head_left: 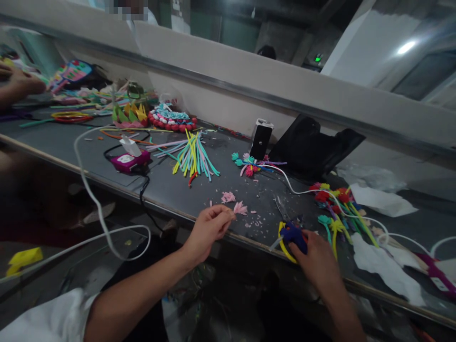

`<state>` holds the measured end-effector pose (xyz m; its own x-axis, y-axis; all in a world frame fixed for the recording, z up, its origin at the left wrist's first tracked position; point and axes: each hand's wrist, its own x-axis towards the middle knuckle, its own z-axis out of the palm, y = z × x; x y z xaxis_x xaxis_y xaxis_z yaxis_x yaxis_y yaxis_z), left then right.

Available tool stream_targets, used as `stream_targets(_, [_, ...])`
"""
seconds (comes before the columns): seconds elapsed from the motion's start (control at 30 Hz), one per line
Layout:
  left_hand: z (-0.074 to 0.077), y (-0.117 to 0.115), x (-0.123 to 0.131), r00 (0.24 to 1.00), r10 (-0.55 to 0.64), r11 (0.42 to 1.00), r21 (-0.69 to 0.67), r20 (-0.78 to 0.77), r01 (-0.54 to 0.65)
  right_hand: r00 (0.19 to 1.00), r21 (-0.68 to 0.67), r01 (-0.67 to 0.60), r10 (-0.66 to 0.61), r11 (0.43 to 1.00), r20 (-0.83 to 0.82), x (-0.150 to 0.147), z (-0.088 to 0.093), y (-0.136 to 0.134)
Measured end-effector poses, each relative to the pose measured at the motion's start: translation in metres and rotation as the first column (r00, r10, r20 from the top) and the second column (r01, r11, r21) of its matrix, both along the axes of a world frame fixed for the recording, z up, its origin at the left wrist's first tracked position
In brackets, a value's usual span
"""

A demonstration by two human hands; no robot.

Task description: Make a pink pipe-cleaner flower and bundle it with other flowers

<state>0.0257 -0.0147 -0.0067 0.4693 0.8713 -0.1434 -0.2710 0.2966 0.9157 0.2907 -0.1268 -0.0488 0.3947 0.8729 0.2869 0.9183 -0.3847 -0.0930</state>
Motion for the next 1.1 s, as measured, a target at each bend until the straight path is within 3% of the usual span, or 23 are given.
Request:
stream_targets(0.1, [0.001,0.000,0.000,1.000,0.007,1.000,-0.004,-0.001,-0.007,0.992,0.036,0.064,-0.060,0.997,-0.112,-0.003,0.007,0.002])
stream_targets(0.2, [0.001,0.000,0.001,1.000,0.017,1.000,-0.004,-0.015,-0.017,0.948,0.233,0.231,-0.165,0.945,-0.272,-0.013,0.027,-0.002])
stream_targets(0.23, [0.001,0.000,0.001,1.000,0.020,1.000,-0.006,-0.022,-0.020,0.918,0.324,0.267,-0.138,0.908,-0.371,-0.018,0.034,-0.005])
stream_targets(0.3, [0.001,-0.001,0.001,0.999,0.024,1.000,-0.010,-0.044,-0.025,0.784,0.446,0.266,0.078,0.855,-0.616,-0.031,0.049,-0.011])
stream_targets(0.4, [0.001,-0.001,0.002,0.997,0.031,0.999,-0.012,-0.071,-0.032,0.619,0.461,0.194,0.256,0.866,-0.742,-0.058,0.060,-0.019])
stream_targets(0.47, [0.001,-0.001,0.002,0.997,0.039,0.999,-0.006,-0.072,-0.039,0.435,0.463,0.142,0.365,0.875,-0.823,-0.077,0.060,-0.020])
stream_targets(0.5, [0.001,-0.001,0.003,0.997,0.044,0.999,0.000,-0.070,-0.044,0.411,0.456,0.116,0.376,0.882,-0.830,-0.086,0.059,-0.020])
stream_targets(0.53, [0.001,-0.002,0.003,0.996,0.050,0.999,0.007,-0.071,-0.050,0.416,0.449,0.087,0.377,0.889,-0.827,-0.094,0.057,-0.020])
stream_targets(0.67, [0.002,-0.004,0.005,0.994,0.057,0.998,0.023,-0.096,-0.055,0.559,0.434,-0.004,0.362,0.901,-0.746,-0.114,0.051,-0.018])
stream_targets(0.87, [0.006,-0.008,0.005,0.993,0.039,0.999,0.026,-0.116,-0.036,0.646,0.438,-0.239,0.479,0.866,-0.595,-0.121,0.052,-0.015])
stream_targets(1.1, [0.006,-0.008,0.004,0.991,0.048,0.998,0.056,-0.127,-0.041,0.715,0.415,-0.289,0.483,0.863,-0.506,-0.122,0.055,-0.015])
